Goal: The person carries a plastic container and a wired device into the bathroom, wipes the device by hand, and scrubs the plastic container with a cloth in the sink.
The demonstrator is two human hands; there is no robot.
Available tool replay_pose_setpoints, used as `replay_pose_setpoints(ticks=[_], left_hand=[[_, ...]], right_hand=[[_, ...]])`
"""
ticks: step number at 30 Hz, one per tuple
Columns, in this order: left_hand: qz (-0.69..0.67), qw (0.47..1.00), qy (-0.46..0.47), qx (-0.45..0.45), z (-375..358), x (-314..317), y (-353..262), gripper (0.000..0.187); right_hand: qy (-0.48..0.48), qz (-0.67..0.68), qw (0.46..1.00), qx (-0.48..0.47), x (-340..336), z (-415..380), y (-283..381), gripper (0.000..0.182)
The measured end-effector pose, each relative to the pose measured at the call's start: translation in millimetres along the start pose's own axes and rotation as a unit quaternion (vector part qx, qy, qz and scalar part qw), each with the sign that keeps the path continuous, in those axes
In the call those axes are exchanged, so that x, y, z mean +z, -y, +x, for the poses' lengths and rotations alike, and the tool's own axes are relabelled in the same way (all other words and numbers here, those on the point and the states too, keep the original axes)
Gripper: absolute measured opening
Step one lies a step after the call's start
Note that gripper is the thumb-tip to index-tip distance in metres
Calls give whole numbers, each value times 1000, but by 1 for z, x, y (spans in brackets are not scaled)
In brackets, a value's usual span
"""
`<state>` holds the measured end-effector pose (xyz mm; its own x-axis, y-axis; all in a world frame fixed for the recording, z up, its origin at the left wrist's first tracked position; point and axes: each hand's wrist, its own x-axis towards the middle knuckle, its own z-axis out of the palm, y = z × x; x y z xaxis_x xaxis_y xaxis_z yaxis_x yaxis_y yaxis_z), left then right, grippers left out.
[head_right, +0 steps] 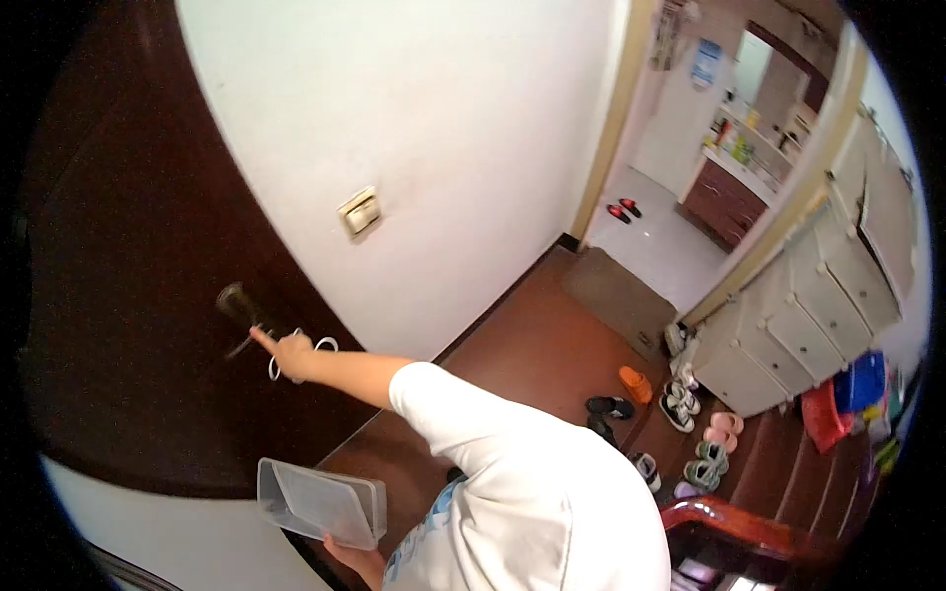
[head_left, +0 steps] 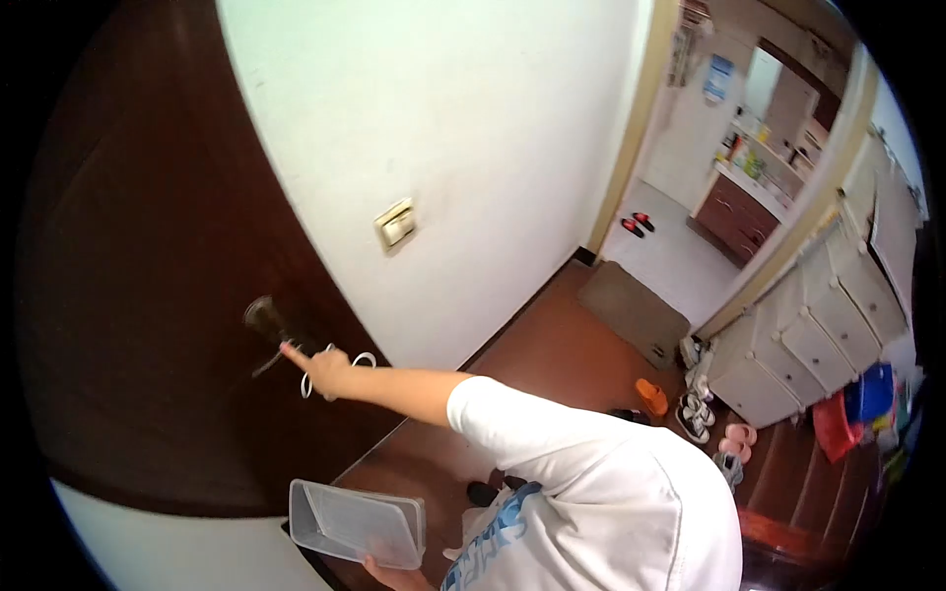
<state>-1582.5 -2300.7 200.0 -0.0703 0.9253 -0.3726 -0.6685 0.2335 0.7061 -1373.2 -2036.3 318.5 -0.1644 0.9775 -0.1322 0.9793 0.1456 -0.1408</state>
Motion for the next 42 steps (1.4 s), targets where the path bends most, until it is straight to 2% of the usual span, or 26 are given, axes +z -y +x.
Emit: replay_pose_setpoints(ticks=[2, 4, 6, 8, 9, 10, 11, 13, 14, 15, 16, 17, 18, 19, 21, 22, 24, 25, 27, 30, 32, 34, 36, 37, 39, 42], left_hand=[[23, 999, 38, -10, 3, 9, 3, 59], [59, 998, 14, -25, 3, 34, 7, 61], [95, 991, 67, -61, 17, 53, 15, 62], [129, 980, 115, -94, 20, 81, 21, 64], [136, 974, 146, -107, 15, 109, 22, 65], [144, 966, 177, -119, 14, 132, 26, 65], [151, 962, 187, -127, 16, 149, 34, 65], [236, 929, 244, -150, 19, 182, 53, 64], [243, 923, 256, -155, 21, 199, 64, 64], [237, 906, 285, -205, 25, 217, 79, 63], [232, 886, 312, -254, 26, 235, 93, 63], [247, 890, 264, -279, 29, 247, 109, 60], [251, 883, 277, -283, 36, 261, 128, 60], [244, 868, 290, -321, 44, 277, 150, 58], [237, 847, 294, -374, 48, 317, 194, 53], [240, 841, 303, -379, 51, 341, 219, 53], [239, 818, 347, -392, 50, 379, 266, 49], [262, 821, 327, -388, 24, 417, 273, 48], [257, 816, 344, -387, 10, 463, 316, 48], [254, 811, 363, -382, -9, 523, 373, 48], [257, 808, 367, -382, -20, 553, 406, 48], [247, 783, 401, -406, -27, 580, 440, 49], [247, 774, 411, -414, -35, 606, 474, 49], [246, 764, 422, -421, -38, 620, 493, 49], [251, 754, 426, -432, -48, 651, 529, 47], [257, 730, 435, -461, -89, 724, 571, 46]], right_hand=[[23, 9, 1000, -5, -18, -19, -1, 97], [-9, 39, 999, -16, -3, -24, -21, 90], [-80, 17, 996, -20, 41, -40, -59, 72], [13, 190, 981, 35, 71, -82, -106, 52], [-80, 223, 972, -10, 127, -96, -144, 47], [13, 271, 961, 58, 125, -136, -167, 46], [54, 294, 947, 121, 152, -169, -198, 46], [33, 329, 918, 219, 194, -256, -249, 45], [46, 319, 906, 274, 185, -302, -260, 38], [2, 360, 845, 395, 208, -342, -280, 30], [-33, 424, 774, 469, 235, -380, -300, 28], [-81, 378, 772, 504, 298, -420, -327, 28], [-47, 377, 668, 641, 274, -451, -327, 20], [-65, 388, 584, 710, 246, -478, -327, 20], [-264, 508, 294, 765, 312, -537, -357, 11], [-307, 562, 179, 747, 310, -557, -368, 9], [-378, 589, 15, 714, 303, -591, -386, 8], [-380, 586, 7, 716, 303, -604, -398, 8], [-387, 592, -61, 704, 304, -622, -432, 10], [-438, 578, -72, 685, 269, -622, -475, 12], [-422, 628, -98, 647, 267, -626, -515, 14], [-455, 711, -144, 517, 274, -627, -556, 17], [-507, 766, -234, 317, 259, -627, -596, 19], [-510, 764, -235, 317, 241, -626, -619, 19], [-550, 752, -191, 309, 204, -632, -667, 17], [-576, 752, -188, 260, 182, -658, -738, 20]])
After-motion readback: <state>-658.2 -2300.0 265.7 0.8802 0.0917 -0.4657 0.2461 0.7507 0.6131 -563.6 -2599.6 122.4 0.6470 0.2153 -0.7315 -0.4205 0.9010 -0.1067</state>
